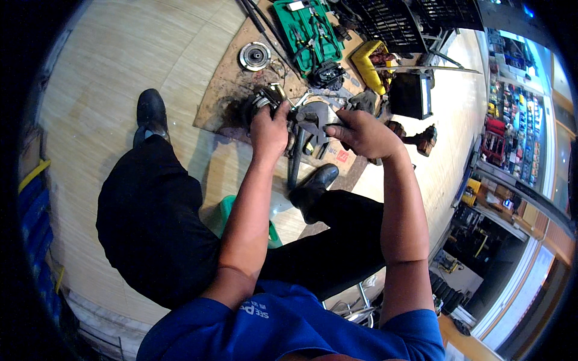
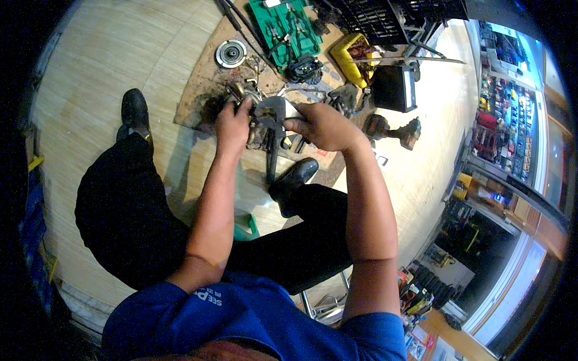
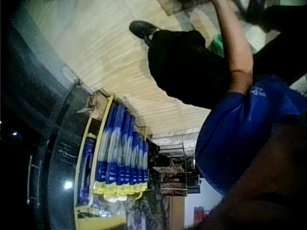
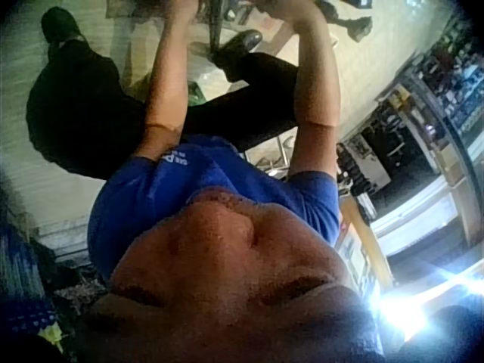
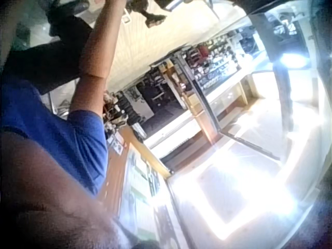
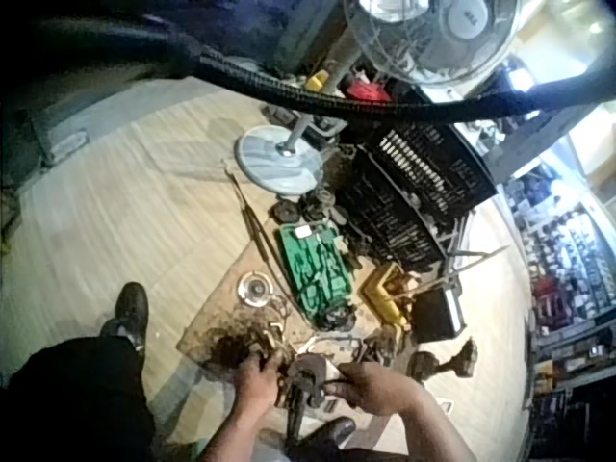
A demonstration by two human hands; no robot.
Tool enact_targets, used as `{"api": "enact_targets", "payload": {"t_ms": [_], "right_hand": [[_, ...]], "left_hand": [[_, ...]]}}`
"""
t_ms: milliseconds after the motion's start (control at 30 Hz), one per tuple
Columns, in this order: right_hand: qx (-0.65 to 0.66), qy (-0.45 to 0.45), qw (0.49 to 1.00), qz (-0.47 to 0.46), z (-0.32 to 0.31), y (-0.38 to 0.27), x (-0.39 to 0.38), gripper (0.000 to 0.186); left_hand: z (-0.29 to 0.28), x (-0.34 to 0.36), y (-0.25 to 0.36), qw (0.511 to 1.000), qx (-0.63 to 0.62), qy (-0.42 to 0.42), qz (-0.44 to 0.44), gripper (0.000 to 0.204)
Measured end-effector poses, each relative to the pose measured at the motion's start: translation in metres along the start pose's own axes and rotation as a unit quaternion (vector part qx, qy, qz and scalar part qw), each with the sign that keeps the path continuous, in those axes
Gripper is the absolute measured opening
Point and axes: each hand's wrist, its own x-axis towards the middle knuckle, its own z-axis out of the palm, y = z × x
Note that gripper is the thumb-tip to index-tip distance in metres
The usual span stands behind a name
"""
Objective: The person uses an adjustable wrench to loosen or tighten components on a mechanical assembly while holding it by hand.
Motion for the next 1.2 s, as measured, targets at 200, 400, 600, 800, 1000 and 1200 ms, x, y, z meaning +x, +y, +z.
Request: {"api": "enact_targets", "payload": {"t_ms": [200, 400, 600, 800, 1000, 1200], "right_hand": [[-0.001, -0.021, 1.000, 0.001, -0.003, 0.004, 0.007, 0.045], [0.027, -0.002, 1.000, -0.012, 0.004, 0.009, 0.005, 0.045], [0.016, 0.025, 1.000, 0.011, 0.012, 0.013, -0.001, 0.042], [0.056, 0.057, 0.996, 0.043, 0.028, 0.013, -0.009, 0.040], [0.224, 0.074, 0.961, 0.145, 0.057, -0.002, -0.018, 0.045], [0.293, 0.158, 0.925, 0.181, 0.095, -0.015, -0.022, 0.042]], "left_hand": [[-0.004, -0.002, 0.005, 1.000, 0.029, -0.006, -0.003, 0.038], [0.000, -0.002, 0.000, 1.000, 0.022, -0.003, -0.013, 0.037], [0.008, -0.002, -0.014, 0.999, -0.031, 0.011, 0.008, 0.035], [0.006, -0.002, -0.008, 1.000, -0.020, 0.004, -0.015, 0.034], [0.005, -0.003, -0.005, 0.999, -0.020, 0.009, -0.034, 0.034], [0.007, -0.001, -0.006, 1.000, -0.023, 0.006, -0.007, 0.036]]}}
